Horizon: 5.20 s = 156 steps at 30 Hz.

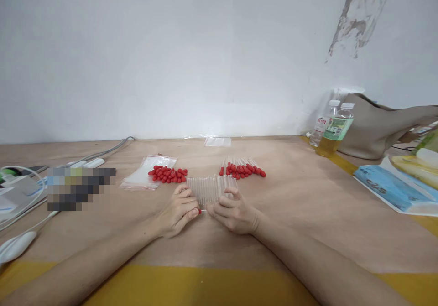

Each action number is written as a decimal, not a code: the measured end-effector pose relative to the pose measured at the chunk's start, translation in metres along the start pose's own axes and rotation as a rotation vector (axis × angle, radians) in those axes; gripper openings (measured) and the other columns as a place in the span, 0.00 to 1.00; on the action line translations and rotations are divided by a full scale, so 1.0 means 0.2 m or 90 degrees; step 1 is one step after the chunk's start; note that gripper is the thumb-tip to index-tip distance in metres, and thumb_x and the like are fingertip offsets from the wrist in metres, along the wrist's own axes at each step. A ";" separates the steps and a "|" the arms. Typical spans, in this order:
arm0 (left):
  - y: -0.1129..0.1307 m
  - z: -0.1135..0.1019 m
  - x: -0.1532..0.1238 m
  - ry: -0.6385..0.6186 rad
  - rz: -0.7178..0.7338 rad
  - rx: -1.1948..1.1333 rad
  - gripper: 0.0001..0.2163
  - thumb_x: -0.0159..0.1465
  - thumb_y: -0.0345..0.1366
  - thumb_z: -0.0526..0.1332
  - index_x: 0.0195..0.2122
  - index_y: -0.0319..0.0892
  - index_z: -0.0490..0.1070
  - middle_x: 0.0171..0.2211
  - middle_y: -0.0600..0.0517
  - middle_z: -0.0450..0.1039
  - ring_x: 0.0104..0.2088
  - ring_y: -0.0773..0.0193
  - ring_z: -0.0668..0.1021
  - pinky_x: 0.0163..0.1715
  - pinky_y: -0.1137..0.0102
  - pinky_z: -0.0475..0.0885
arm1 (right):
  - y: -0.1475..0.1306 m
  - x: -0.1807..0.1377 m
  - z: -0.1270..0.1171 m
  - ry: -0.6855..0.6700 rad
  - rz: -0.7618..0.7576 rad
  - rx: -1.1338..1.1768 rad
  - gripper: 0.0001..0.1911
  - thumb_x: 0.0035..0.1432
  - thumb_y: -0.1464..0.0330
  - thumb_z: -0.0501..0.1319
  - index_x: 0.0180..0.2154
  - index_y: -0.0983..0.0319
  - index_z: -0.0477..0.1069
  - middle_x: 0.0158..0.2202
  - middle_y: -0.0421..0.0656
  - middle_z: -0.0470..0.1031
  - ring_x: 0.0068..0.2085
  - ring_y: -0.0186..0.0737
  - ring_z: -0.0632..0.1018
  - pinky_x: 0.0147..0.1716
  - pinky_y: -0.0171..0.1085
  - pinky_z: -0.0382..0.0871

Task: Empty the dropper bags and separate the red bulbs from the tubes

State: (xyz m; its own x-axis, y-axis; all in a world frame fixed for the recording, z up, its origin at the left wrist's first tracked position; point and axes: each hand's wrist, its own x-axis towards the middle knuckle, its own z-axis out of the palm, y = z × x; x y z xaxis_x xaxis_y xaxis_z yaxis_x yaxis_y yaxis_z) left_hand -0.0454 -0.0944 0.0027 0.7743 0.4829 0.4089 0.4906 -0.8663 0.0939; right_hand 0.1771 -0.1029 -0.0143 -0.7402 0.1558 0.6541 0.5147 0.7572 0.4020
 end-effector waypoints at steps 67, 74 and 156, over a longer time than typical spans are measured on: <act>-0.27 0.08 0.73 -0.102 -0.563 0.061 0.13 0.51 0.46 0.55 0.23 0.43 0.72 0.28 0.47 0.76 0.39 0.50 0.74 0.40 0.59 0.63 | 0.19 -0.07 0.16 0.077 0.523 0.159 0.10 0.55 0.63 0.55 0.34 0.60 0.73 0.32 0.45 0.67 0.36 0.40 0.69 0.38 0.42 0.64; -0.16 -0.06 0.34 0.106 -0.311 0.115 0.05 0.54 0.35 0.53 0.31 0.43 0.66 0.32 0.52 0.73 0.37 0.60 0.72 0.43 0.63 0.58 | 0.17 -0.05 0.12 0.138 0.505 0.155 0.25 0.52 0.60 0.59 0.51 0.61 0.61 0.47 0.50 0.65 0.48 0.47 0.68 0.46 0.46 0.64; -0.90 -0.27 0.30 -0.319 -0.509 -0.005 0.12 0.53 0.42 0.56 0.32 0.42 0.74 0.27 0.54 0.75 0.28 0.65 0.74 0.28 0.76 0.67 | 0.09 0.04 0.14 -0.050 0.342 0.027 0.10 0.57 0.72 0.52 0.30 0.63 0.71 0.26 0.42 0.70 0.30 0.35 0.67 0.34 0.36 0.52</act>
State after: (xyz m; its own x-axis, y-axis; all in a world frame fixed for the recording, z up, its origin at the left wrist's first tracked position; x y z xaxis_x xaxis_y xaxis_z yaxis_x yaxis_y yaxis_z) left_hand -0.1083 0.0837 0.0598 0.2923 0.9313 -0.2171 0.9491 -0.2547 0.1852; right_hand 0.1675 -0.0696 -0.0197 -0.4083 0.5735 0.7102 0.8127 0.5826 -0.0033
